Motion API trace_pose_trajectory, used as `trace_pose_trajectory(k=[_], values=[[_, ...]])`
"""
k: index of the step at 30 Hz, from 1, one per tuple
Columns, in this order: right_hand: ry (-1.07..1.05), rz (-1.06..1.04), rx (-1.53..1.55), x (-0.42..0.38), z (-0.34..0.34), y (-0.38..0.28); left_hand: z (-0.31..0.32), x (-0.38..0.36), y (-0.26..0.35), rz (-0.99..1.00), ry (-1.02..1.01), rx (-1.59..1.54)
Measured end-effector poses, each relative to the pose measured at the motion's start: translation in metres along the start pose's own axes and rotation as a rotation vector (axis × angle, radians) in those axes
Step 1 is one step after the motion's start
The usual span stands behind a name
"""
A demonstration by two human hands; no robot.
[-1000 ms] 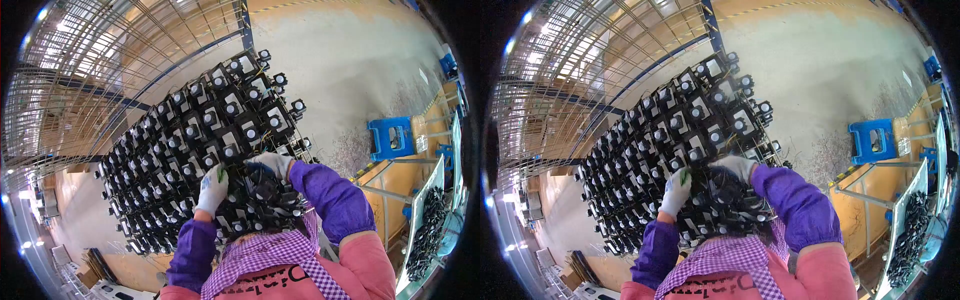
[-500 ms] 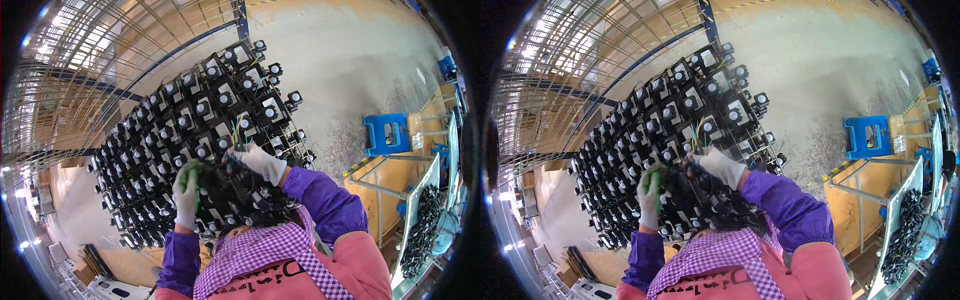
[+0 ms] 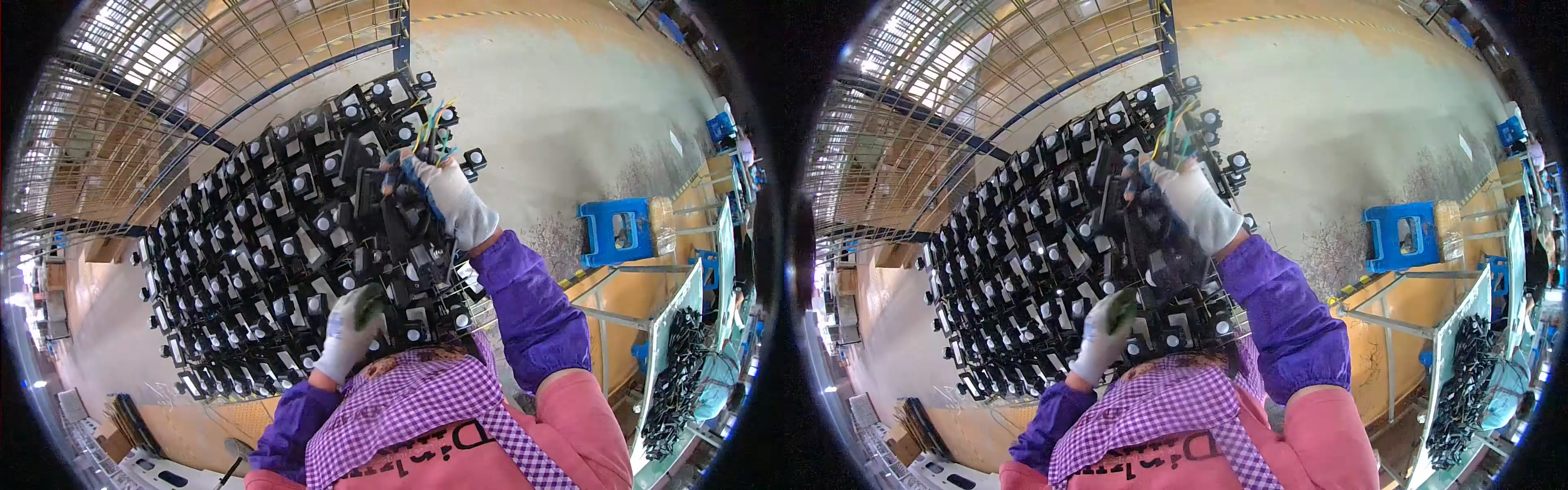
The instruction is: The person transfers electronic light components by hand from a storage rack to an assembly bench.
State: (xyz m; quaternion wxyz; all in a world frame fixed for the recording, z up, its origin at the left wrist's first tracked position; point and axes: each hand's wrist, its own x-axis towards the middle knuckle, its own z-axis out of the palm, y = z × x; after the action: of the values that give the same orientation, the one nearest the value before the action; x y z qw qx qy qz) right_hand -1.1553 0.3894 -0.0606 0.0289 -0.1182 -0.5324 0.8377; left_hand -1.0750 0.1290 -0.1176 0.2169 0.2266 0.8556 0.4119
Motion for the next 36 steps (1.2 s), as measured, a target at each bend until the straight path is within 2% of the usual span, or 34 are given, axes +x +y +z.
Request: trace_pose_trajectory(k=[1,3,4,7,9,11,13,14,17,19,20,21,26,27,29,31,32,33,35,36], values=[[0.004,-0.01,0.025,-0.001,-0.003,-0.004,0.0,0.004,0.025,0.054,-0.02,0.095],[0.039,-0.01,0.092,-0.007,-0.005,-0.016,0.024,0.011,0.022,0.166,-0.068,0.352],[0.069,0.002,0.136,-0.013,-0.002,-0.025,0.035,0.016,0.027,0.229,-0.021,0.388],[0.096,-0.043,0.153,-0.024,0.0,-0.045,0.063,0.034,0.029,0.051,-0.229,0.385],[0.126,-0.071,0.085,-0.029,0.003,-0.058,0.078,0.046,0.037,-0.058,-0.375,0.521],[0.155,-0.136,0.023,-0.035,0.003,-0.062,0.092,0.048,0.04,-0.07,-0.399,0.582],[0.146,-0.198,-0.011,-0.04,0.004,-0.066,0.101,0.044,0.033,0.012,-0.295,0.578],[0.222,-0.074,0.092,-0.05,0.006,-0.074,0.1,0.042,0.027,0.044,-0.234,0.584],[0.27,-0.124,0.064,-0.064,-0.003,-0.083,0.099,0.036,0.011,0.139,-0.057,0.588],[0.337,-0.142,0.115,-0.075,-0.013,-0.086,0.094,0.059,0.013,-0.11,-0.392,0.696],[0.346,-0.132,0.081,-0.086,-0.013,-0.095,0.1,0.059,-0.006,-0.097,-0.329,0.728],[0.342,-0.201,0.071,-0.091,-0.018,-0.095,0.096,0.056,-0.003,-0.081,-0.333,0.689],[0.453,-0.275,0.043,-0.127,-0.03,-0.102,0.073,0.046,0.01,-0.07,-0.378,0.488],[0.411,-0.305,0.063,-0.136,-0.036,-0.101,0.071,0.046,0.008,-0.054,-0.378,0.458],[0.497,-0.373,0.027,-0.155,-0.041,-0.096,0.068,0.053,-0.018,0.048,-0.392,0.261],[0.621,-0.389,-0.019,-0.179,-0.038,-0.092,0.055,0.068,-0.022,-0.121,-0.702,0.056],[0.682,-0.402,-0.045,-0.193,-0.034,-0.091,0.046,0.077,-0.017,-0.127,-0.82,0.15],[0.761,-0.403,-0.034,-0.207,-0.027,-0.089,0.05,0.083,-0.031,-0.155,-0.903,0.103],[0.908,-0.407,-0.009,-0.233,-0.011,-0.081,0.048,0.084,-0.019,-0.233,-0.807,0.387],[0.993,-0.464,-0.024,-0.246,-0.008,-0.074,0.05,0.086,-0.025,-0.203,-0.785,0.328]])
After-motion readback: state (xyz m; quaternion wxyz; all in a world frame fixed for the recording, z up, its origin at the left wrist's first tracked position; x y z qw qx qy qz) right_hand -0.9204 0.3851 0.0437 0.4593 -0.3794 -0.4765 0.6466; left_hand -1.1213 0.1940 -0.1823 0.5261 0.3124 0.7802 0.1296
